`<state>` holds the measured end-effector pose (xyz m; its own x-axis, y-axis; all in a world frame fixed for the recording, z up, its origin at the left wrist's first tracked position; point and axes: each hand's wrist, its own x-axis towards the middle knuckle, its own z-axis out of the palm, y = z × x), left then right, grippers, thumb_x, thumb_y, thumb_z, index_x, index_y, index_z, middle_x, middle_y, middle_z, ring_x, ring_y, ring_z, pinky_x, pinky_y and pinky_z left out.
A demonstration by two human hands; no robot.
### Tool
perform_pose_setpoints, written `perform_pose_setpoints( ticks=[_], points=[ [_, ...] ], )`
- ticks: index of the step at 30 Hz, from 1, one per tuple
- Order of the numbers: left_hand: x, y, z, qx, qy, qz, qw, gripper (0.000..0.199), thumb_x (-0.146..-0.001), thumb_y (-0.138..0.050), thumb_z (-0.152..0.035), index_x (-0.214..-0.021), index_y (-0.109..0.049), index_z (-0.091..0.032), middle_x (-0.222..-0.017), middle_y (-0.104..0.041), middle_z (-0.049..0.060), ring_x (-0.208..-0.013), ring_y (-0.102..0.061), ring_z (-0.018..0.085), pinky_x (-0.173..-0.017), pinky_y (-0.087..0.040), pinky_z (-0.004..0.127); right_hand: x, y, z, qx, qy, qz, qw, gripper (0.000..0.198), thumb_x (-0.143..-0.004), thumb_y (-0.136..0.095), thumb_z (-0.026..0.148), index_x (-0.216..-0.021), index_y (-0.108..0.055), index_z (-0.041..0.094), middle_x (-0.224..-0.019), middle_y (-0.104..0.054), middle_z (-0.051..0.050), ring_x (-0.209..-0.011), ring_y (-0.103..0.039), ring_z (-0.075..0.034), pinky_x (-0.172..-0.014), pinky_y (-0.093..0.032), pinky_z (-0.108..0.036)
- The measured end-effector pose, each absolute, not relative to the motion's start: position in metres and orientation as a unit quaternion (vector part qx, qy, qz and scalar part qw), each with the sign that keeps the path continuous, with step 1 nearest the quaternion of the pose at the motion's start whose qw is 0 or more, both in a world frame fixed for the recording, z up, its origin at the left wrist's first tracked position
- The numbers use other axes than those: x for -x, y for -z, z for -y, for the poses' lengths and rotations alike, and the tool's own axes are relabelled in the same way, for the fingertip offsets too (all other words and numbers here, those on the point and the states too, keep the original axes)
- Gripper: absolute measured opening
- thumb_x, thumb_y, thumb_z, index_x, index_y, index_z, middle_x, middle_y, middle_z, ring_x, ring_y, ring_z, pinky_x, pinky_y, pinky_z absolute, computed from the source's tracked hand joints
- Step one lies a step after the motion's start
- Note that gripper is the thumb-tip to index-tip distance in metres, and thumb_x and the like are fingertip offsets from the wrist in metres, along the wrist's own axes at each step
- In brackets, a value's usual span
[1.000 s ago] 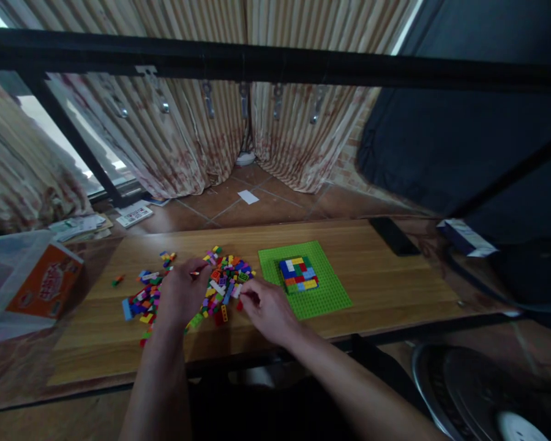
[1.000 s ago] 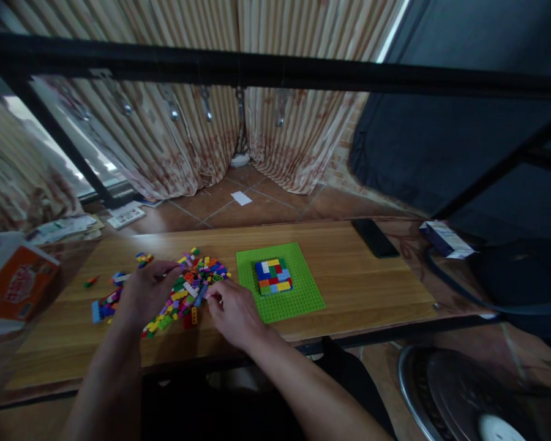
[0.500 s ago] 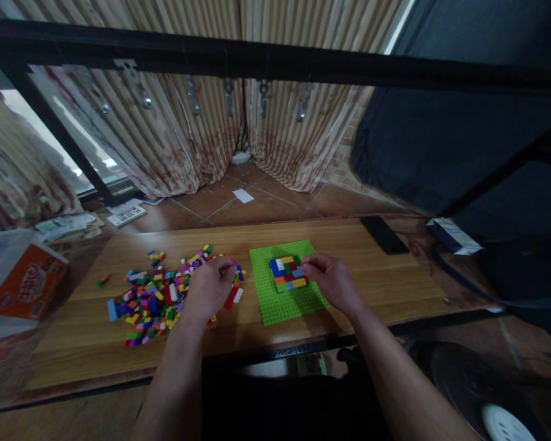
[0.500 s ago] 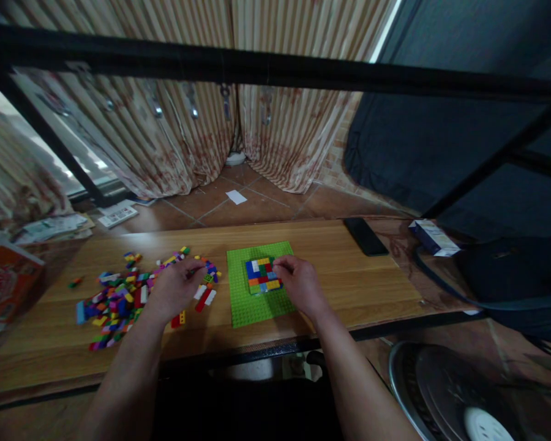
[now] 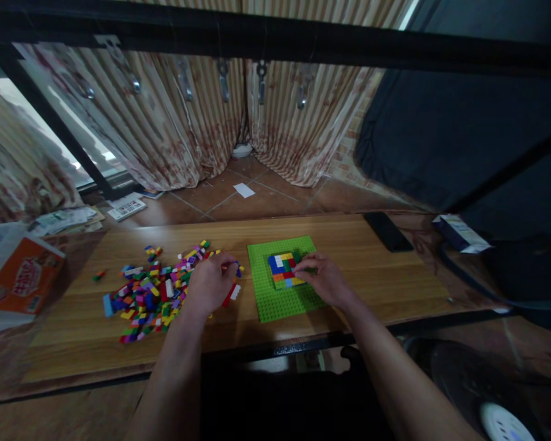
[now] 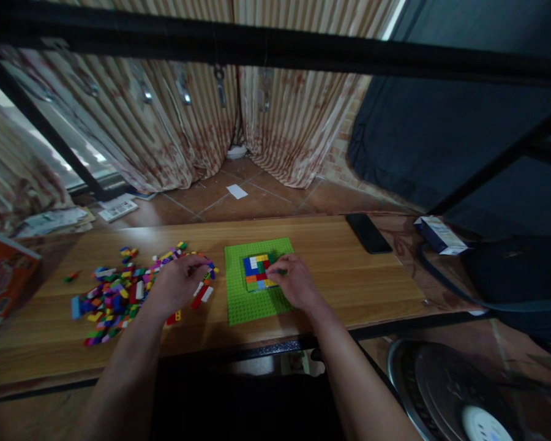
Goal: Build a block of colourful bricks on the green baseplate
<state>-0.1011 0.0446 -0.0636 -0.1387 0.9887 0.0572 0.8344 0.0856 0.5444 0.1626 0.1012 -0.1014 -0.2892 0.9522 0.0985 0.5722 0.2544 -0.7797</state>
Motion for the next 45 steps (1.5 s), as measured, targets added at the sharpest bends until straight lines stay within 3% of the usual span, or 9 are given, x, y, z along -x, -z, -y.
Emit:
perform_pose_setpoints(
  ticks=[16, 27, 35, 45],
  points=[
    [0.101, 0.059, -0.043, -0.634, -0.229, -0.719, 0.166, 0.022, -0.086, -0.049, -0.025, -0.087, -0.069, -0.018, -0.079, -0.07, 0.005, -0.065, -0.059, 0.014, -0.061, -0.039, 0.025, -0.159, 0.105, -0.101, 0.522, -0.354, 0.713, 0.307, 0.005, -0.071, -0.071, 0.024, -0.073, -0.075, 0.024, -0.086, -0.067, -0.004, -0.09, -0.061, -0.02, -0.087, -0.044, -0.039],
    [0.096, 0.058, -0.043, -0.642, -0.212, -0.718, 0.166, 0.026, -0.086, -0.045, -0.028, -0.092, -0.069, -0.019, -0.088, -0.073, 0.006, -0.076, -0.065, 0.018, -0.069, -0.045, 0.027, -0.152, 0.101, -0.106, 0.584, -0.399, 0.652, 0.274, 0.011, -0.059, -0.074, 0.026, -0.066, -0.07, 0.019, -0.061, -0.065, 0.001, -0.056, -0.055, -0.014, -0.058, -0.04, -0.029],
    [0.095, 0.056, -0.041, -0.638, -0.203, -0.724, 0.167, 0.026, -0.086, -0.046, -0.028, -0.093, -0.07, -0.019, -0.086, -0.073, 0.005, -0.071, -0.064, 0.017, -0.065, -0.044, 0.026, -0.16, 0.093, -0.108, 0.563, -0.465, 0.621, 0.284, 0.014, -0.065, -0.069, 0.03, -0.07, -0.072, 0.018, -0.067, -0.07, -0.002, -0.066, -0.061, -0.017, -0.066, -0.045, -0.031],
    [0.094, 0.053, -0.041, -0.638, -0.21, -0.72, 0.174, 0.025, -0.087, -0.047, -0.027, -0.092, -0.07, -0.018, -0.087, -0.073, 0.006, -0.071, -0.063, 0.016, -0.065, -0.044, 0.026, -0.156, 0.1, -0.108, 0.571, -0.432, 0.635, 0.289, 0.008, -0.061, -0.071, 0.022, -0.068, -0.069, 0.018, -0.067, -0.07, -0.002, -0.064, -0.063, -0.017, -0.065, -0.049, -0.03]
  ],
)
